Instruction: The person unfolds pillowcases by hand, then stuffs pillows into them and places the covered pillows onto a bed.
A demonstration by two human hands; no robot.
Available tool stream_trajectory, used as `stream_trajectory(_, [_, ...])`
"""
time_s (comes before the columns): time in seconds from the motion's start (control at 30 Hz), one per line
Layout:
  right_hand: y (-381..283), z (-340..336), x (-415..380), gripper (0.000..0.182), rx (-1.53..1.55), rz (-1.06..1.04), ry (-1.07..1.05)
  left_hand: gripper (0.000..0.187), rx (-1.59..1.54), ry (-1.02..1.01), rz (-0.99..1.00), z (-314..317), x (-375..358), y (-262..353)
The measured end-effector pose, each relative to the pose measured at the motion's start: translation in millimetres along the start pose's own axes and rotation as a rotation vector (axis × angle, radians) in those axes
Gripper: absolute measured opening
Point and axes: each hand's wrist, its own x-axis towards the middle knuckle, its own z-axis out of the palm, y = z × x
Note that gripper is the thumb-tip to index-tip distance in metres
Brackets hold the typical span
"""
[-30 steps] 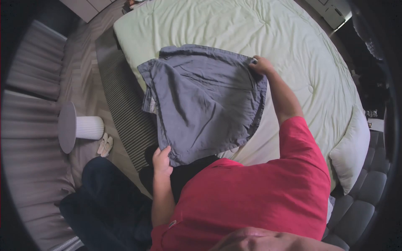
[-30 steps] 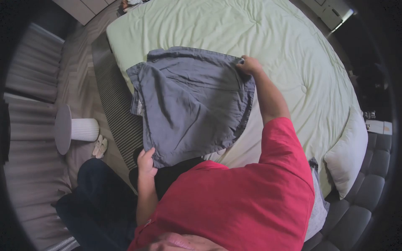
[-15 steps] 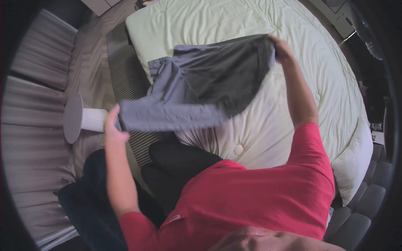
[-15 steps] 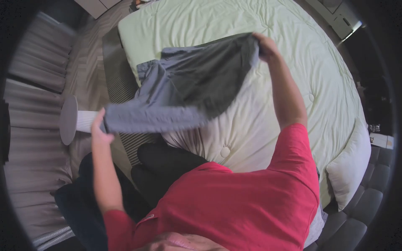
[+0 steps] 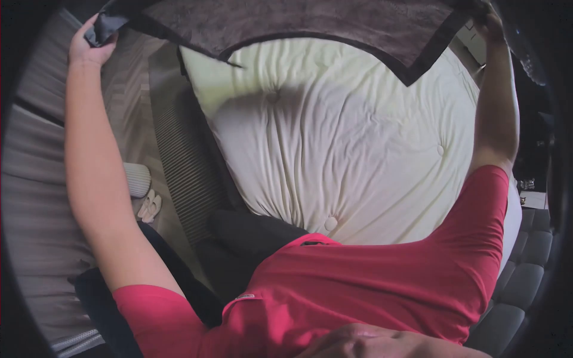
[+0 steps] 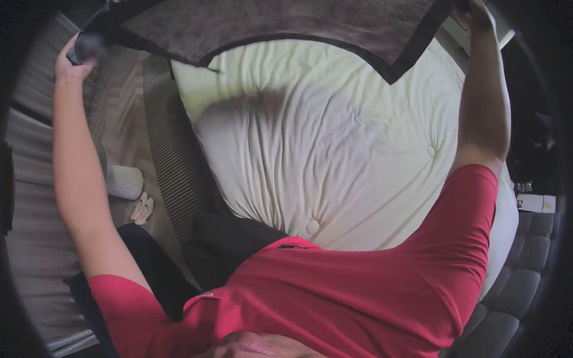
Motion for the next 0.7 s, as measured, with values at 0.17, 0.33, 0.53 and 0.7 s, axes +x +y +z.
stream_trajectory(0.17, [17.9, 171.4, -97.4, 0.031, 0.369, -0.148, 0.393, 0.027, 0.058, -0.014, -0.090, -22.8, -45.7, -39.0])
stream_trajectory(0.33, [-56.7, 364.5, -200.2, 0.027, 1.893, -0.110, 0.043, 0.018, 0.305, 0.059, -0.344, -126.4, -130.6, -156.7])
stream_trajectory(0.53, [-104.2, 526.0, -286.0, 0.025, 2.299, 0.271, -0.426, 0.009, 0.629, 0.123, -0.714, -235.3, -207.2, -253.5])
stream_trajectory(0.7, [-94.8, 513.8, -310.3, 0.014, 2.111, 0.490, -0.503, 0.019, 1.036, -0.025, -0.899, -230.7, -221.1, -256.0])
